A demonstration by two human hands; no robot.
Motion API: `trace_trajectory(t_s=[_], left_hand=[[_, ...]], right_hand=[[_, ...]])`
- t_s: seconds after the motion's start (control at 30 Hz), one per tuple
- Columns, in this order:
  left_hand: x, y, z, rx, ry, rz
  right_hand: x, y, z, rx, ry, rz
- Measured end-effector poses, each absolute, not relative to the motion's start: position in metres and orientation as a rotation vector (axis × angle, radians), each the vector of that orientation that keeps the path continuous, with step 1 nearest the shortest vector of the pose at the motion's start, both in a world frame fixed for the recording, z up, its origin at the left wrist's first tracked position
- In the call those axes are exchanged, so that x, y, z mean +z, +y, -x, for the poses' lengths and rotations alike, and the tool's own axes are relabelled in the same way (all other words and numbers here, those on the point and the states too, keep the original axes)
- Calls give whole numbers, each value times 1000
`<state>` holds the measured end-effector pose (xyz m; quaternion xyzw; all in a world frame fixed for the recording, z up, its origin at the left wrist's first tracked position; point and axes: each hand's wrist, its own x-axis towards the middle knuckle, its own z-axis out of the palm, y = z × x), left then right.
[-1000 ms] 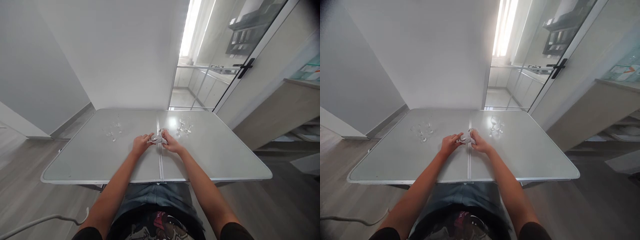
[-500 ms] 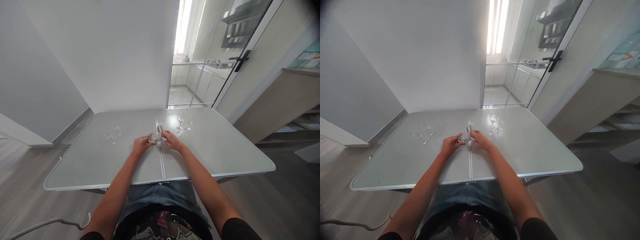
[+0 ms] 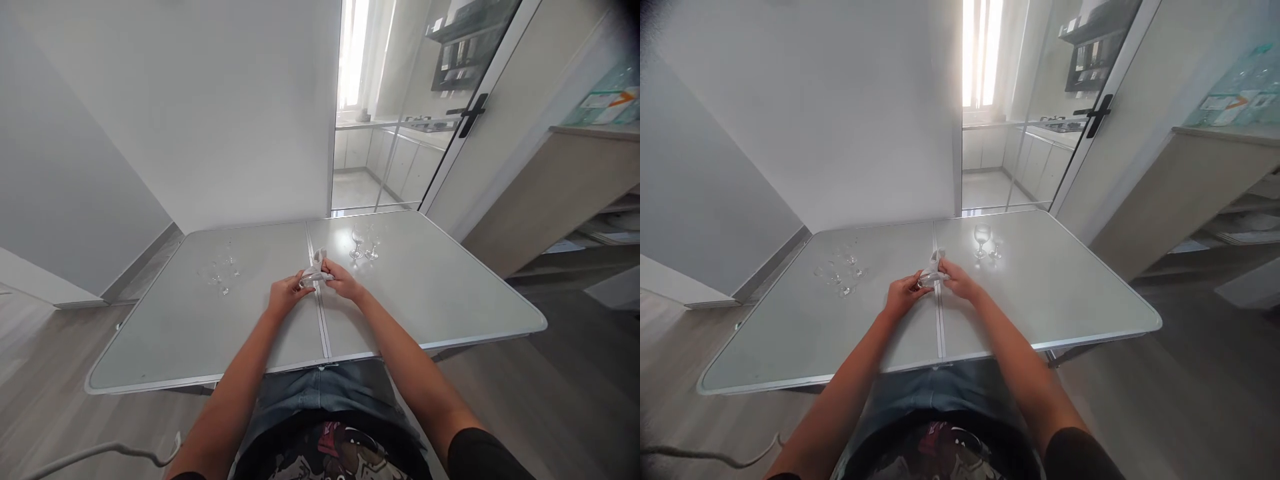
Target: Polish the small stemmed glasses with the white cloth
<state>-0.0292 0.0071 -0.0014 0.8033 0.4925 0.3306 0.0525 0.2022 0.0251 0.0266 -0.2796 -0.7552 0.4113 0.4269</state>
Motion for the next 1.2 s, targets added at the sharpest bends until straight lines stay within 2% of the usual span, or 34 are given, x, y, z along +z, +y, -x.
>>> trace_trajectory(t_s=[0.2, 0.33, 0.43, 0.5, 0.6, 0.77, 0.93, 1.03, 1.2], left_hand=[[1, 5, 32, 974, 1711, -2546], [5, 5, 39, 912, 1730, -2559], [7, 6, 41, 890, 1601, -2523], [8, 7, 39, 889, 1501, -2486], [7, 6, 34, 893, 1434, -2487], [1, 6, 32, 977, 1540, -2522], [-1, 11, 39, 1046, 1774, -2427], [0, 13, 44, 991, 1789, -2439], [1, 11, 41, 816, 1630, -2569]], right_hand=[[33, 25, -201, 741, -2069, 754], [32, 24, -199, 1033, -1980, 721], [29, 23, -203, 1322, -1809, 698], [27, 23, -206, 1391, -1714, 698], [26, 23, -207, 1277, -1736, 705], [27, 21, -200, 863, -2004, 752], [27, 16, -197, 746, -2045, 796], [25, 17, -198, 809, -1985, 797], [15, 23, -196, 1118, -1611, 856]])
